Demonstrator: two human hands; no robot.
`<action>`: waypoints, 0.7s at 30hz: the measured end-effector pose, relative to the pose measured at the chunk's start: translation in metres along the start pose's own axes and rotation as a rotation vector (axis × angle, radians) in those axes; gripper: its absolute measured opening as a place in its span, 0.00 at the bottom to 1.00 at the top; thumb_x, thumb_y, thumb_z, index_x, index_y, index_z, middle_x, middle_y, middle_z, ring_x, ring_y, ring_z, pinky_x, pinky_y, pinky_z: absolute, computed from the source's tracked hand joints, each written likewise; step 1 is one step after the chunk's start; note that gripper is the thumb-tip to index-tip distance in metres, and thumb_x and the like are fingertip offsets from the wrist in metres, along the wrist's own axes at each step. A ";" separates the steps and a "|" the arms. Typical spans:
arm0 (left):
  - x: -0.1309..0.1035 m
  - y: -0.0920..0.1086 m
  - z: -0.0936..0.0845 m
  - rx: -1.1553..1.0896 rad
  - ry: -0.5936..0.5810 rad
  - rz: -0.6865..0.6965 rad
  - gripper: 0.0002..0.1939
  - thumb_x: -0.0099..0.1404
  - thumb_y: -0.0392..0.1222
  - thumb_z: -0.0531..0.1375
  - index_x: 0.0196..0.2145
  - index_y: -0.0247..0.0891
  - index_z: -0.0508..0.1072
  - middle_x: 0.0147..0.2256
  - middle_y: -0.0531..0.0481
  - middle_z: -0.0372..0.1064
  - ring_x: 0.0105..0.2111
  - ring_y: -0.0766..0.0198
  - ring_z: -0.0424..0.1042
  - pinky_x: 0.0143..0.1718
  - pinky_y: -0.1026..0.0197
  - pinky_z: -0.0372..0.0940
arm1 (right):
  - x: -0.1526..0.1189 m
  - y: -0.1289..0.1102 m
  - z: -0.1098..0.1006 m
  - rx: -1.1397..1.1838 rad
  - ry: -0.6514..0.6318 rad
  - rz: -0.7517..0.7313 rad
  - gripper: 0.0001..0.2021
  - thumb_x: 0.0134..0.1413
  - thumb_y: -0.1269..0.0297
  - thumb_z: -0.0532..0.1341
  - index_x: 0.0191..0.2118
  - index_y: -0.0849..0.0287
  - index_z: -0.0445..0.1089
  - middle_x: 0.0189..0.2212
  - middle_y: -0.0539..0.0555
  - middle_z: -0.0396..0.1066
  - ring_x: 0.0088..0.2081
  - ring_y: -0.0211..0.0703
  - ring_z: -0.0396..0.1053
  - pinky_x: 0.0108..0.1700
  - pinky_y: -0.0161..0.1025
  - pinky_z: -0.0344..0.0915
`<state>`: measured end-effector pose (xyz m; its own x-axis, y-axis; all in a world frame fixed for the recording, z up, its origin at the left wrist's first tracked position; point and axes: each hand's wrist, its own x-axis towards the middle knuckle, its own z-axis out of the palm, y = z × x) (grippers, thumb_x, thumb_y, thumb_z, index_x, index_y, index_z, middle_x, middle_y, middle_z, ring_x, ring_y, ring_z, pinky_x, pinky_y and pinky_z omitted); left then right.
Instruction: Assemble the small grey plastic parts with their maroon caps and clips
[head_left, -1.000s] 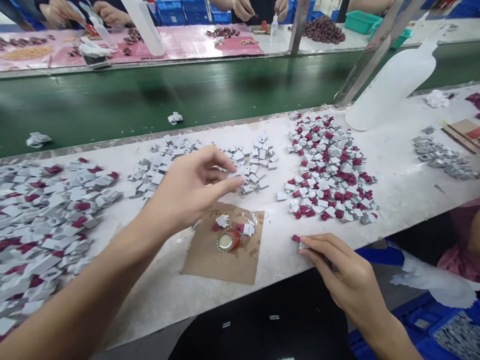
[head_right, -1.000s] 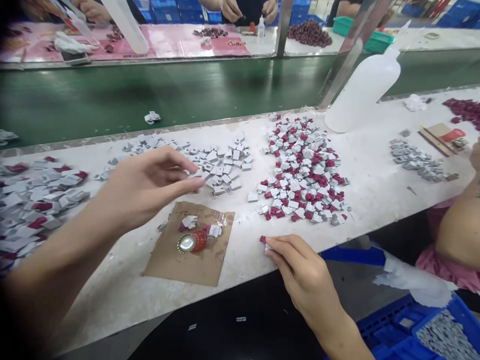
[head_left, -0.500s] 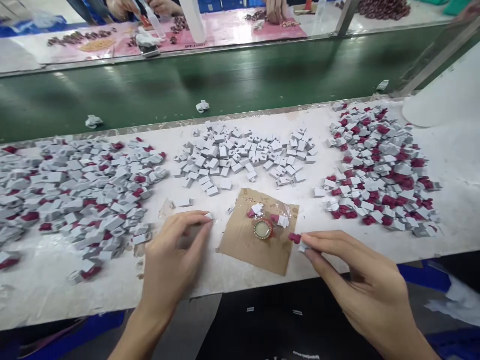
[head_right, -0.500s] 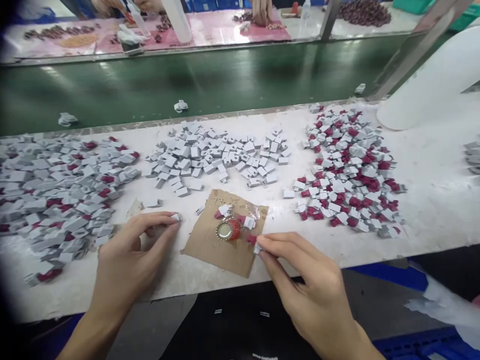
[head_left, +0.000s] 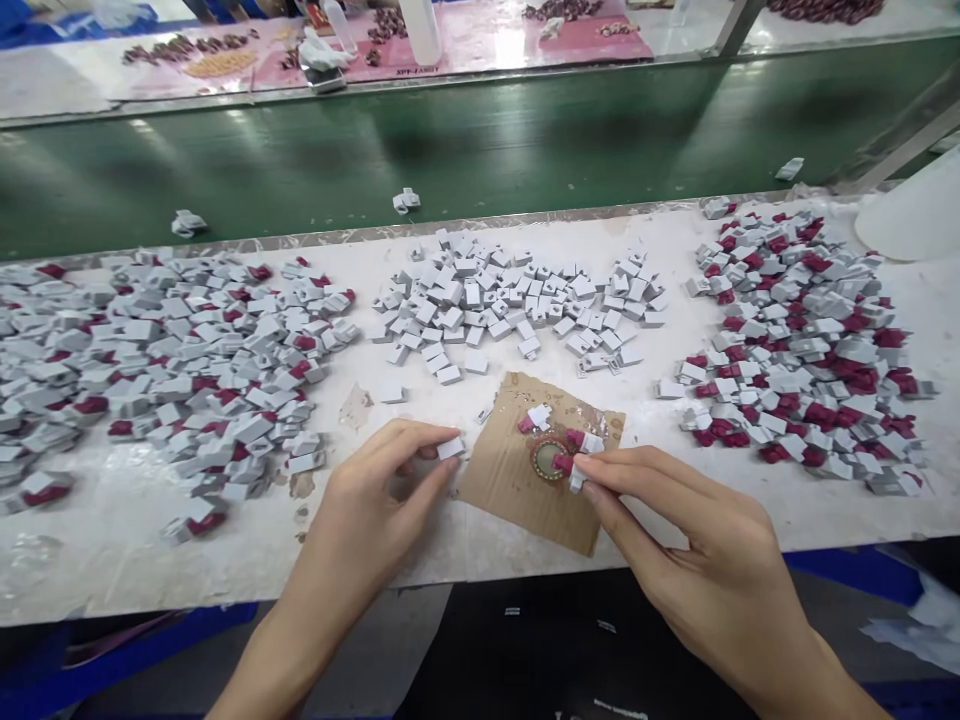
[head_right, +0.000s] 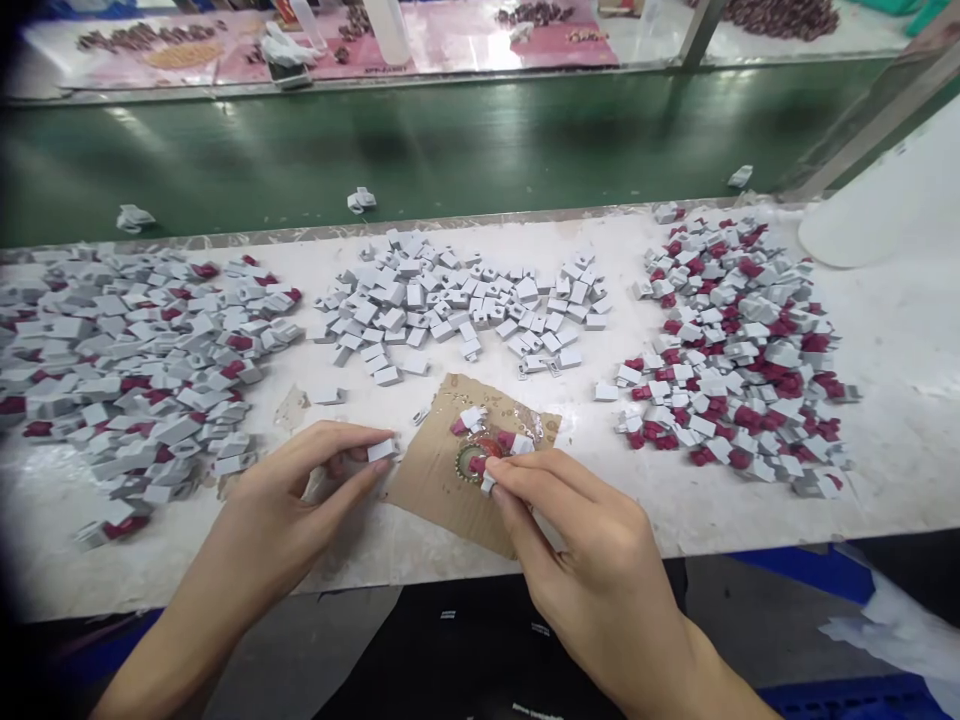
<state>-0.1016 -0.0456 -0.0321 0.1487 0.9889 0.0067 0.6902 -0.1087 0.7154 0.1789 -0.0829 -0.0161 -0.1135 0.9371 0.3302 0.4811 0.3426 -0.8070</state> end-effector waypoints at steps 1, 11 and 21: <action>0.002 0.002 -0.001 0.010 -0.002 0.004 0.08 0.76 0.42 0.65 0.49 0.46 0.84 0.39 0.50 0.78 0.37 0.57 0.76 0.39 0.55 0.72 | 0.001 -0.001 0.000 0.000 -0.001 0.000 0.11 0.71 0.79 0.68 0.51 0.59 0.84 0.45 0.54 0.87 0.46 0.40 0.88 0.54 0.31 0.84; 0.019 0.037 0.007 -0.442 -0.064 -0.148 0.06 0.74 0.45 0.73 0.46 0.46 0.83 0.42 0.50 0.83 0.43 0.57 0.83 0.44 0.59 0.78 | 0.006 -0.002 -0.008 0.250 0.084 0.244 0.11 0.70 0.71 0.73 0.50 0.45 0.89 0.45 0.47 0.90 0.47 0.41 0.88 0.53 0.33 0.84; 0.049 0.086 0.038 -1.005 -0.345 -0.188 0.11 0.74 0.44 0.76 0.50 0.39 0.84 0.45 0.46 0.88 0.46 0.57 0.87 0.47 0.62 0.82 | 0.022 0.016 -0.016 0.712 0.196 0.491 0.05 0.67 0.57 0.78 0.47 0.42 0.90 0.46 0.49 0.91 0.49 0.47 0.89 0.52 0.38 0.86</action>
<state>-0.0085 -0.0099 0.0033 0.4011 0.8819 -0.2476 -0.1515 0.3305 0.9316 0.1979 -0.0582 -0.0135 0.1459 0.9833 -0.1083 -0.2257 -0.0735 -0.9714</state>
